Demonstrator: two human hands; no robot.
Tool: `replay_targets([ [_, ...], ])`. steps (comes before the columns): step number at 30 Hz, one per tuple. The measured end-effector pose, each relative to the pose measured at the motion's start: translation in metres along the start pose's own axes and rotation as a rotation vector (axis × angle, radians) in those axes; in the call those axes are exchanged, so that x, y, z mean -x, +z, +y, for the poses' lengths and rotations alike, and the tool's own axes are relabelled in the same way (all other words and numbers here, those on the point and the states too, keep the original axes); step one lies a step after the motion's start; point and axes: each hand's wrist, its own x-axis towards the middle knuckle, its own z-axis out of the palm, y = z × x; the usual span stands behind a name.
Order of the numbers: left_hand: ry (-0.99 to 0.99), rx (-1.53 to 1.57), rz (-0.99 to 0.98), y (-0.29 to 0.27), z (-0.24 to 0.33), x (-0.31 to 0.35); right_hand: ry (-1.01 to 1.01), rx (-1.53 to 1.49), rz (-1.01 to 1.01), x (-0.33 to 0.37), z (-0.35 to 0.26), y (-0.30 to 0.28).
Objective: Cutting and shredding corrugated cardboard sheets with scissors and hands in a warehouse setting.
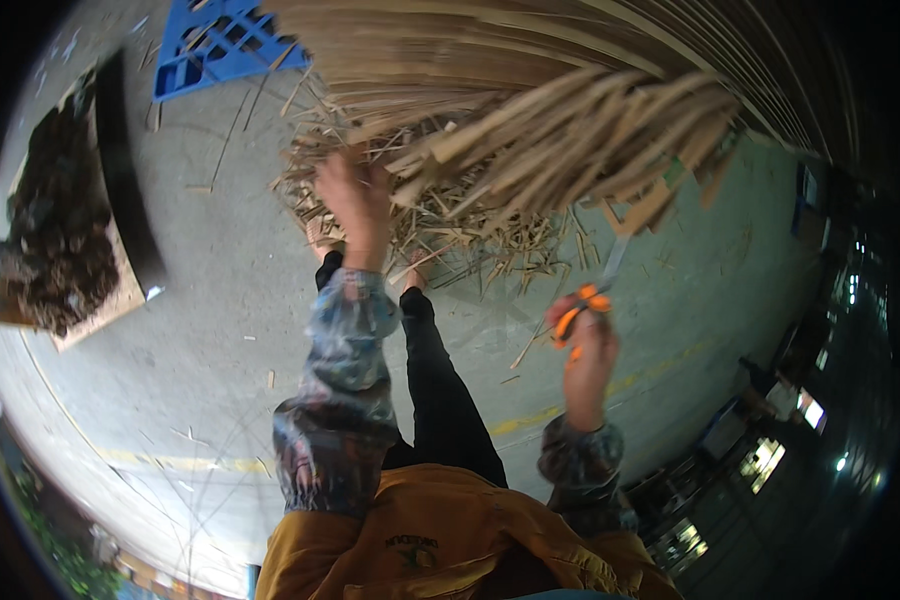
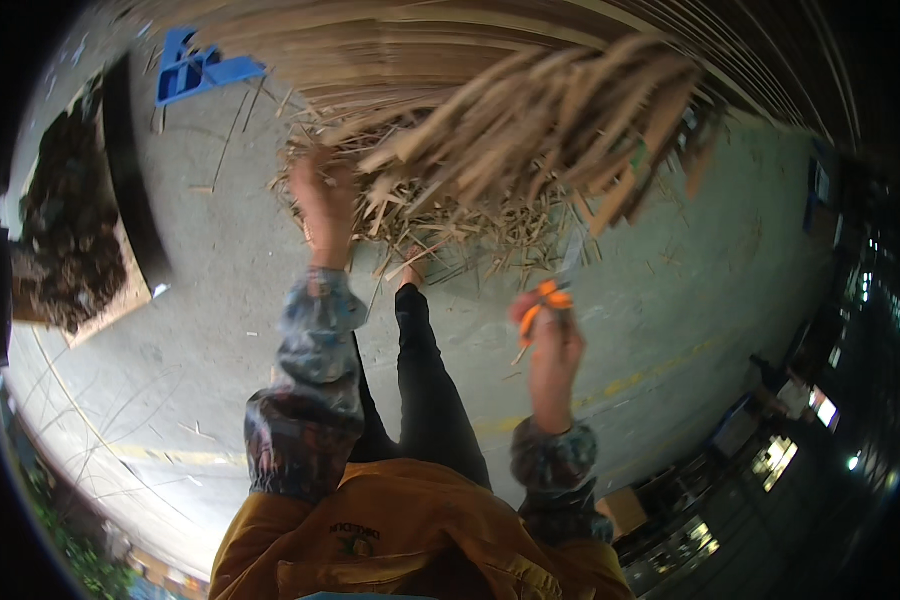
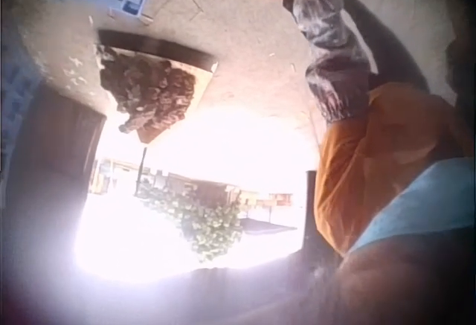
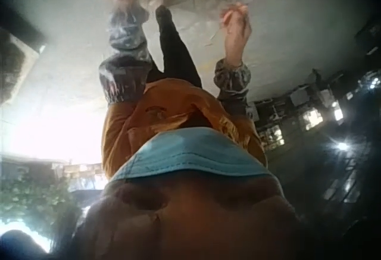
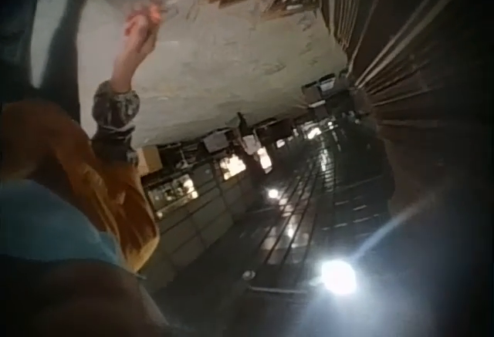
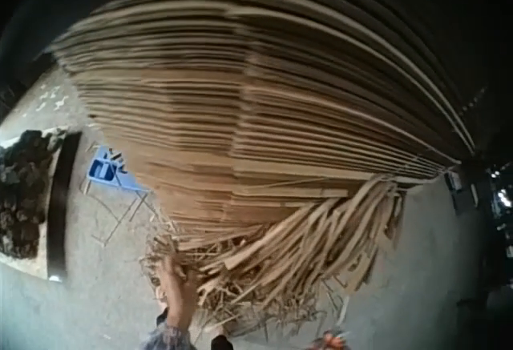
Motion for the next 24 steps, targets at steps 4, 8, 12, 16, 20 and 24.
replay_targets([
  [4,0.238,0.284,0.070,-0.019,0.064,-0.034,-0.503,-0.078,0.302,-0.075,-0.050,-0.044],
  [8,0.237,0.693,-0.393,-0.001,0.152,-0.017,-0.529,-0.140,0.437,-0.177,-0.081,-0.069],
  [12,0.377,0.488,-0.485,0.042,0.188,0.010,-0.150,-0.306,0.235,-0.217,-0.057,-0.043],
  [16,0.193,0.576,-0.518,0.091,0.202,0.013,-0.065,-0.427,0.043,-0.188,-0.026,-0.008],
  [20,0.110,0.256,-0.375,0.104,0.213,0.015,0.017,-0.527,-0.134,-0.138,-0.020,0.008],
  [24,0.067,-0.025,-0.323,0.089,0.224,0.005,0.074,-0.860,-0.294,-0.105,-0.020,0.021],
])
